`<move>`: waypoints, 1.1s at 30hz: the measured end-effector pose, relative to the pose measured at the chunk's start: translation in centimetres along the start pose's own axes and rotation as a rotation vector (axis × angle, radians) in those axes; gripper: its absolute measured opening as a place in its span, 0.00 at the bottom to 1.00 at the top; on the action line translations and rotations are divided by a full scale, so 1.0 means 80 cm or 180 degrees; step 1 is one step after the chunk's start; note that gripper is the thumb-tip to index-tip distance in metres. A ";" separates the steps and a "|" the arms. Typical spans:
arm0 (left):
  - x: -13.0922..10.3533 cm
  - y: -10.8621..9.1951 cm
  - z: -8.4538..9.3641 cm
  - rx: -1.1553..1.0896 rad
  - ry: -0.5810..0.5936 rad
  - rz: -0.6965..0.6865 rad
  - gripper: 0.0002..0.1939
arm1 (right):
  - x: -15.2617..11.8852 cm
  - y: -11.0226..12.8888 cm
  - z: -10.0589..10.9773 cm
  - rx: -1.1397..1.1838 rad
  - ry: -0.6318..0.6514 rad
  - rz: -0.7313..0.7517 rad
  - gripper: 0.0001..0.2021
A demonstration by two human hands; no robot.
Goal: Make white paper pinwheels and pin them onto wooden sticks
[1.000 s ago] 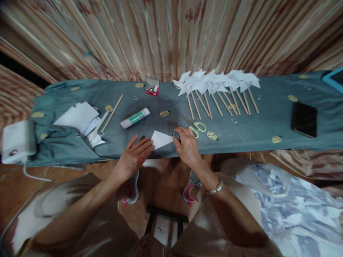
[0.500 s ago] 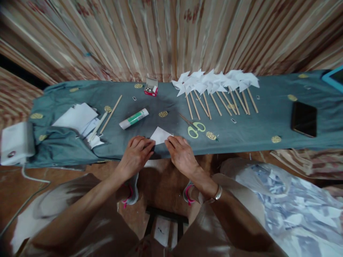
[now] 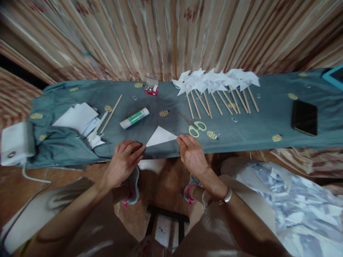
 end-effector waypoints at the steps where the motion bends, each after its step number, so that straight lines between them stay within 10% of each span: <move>1: -0.001 0.001 0.001 -0.0024 0.0004 0.0028 0.15 | 0.000 -0.004 0.001 0.0035 -0.0003 -0.0073 0.17; 12: 0.019 0.030 -0.006 -0.0949 -0.0298 0.1061 0.21 | 0.040 -0.020 -0.017 0.0813 0.0092 -0.0930 0.22; 18: 0.029 0.041 -0.022 -0.1612 -0.0328 0.1743 0.23 | 0.056 -0.022 -0.044 0.1106 0.0323 -0.1279 0.05; 25: 0.035 0.064 -0.036 -0.2998 -0.0559 0.3196 0.31 | 0.072 -0.012 -0.022 0.1852 -0.0029 -0.1347 0.04; 33: 0.048 0.048 -0.051 -0.3710 0.0183 0.3723 0.24 | 0.078 0.003 0.006 0.1951 -0.0372 -0.1066 0.04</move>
Point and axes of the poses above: each hand's wrist, its own x-axis towards the middle knuckle, its own z-axis out of the back of the hand, y = z × x, the point moved 8 cm from there along x, towards the middle knuckle, and after that the axes turned 11 degrees about -y, right-handed, at the moved point
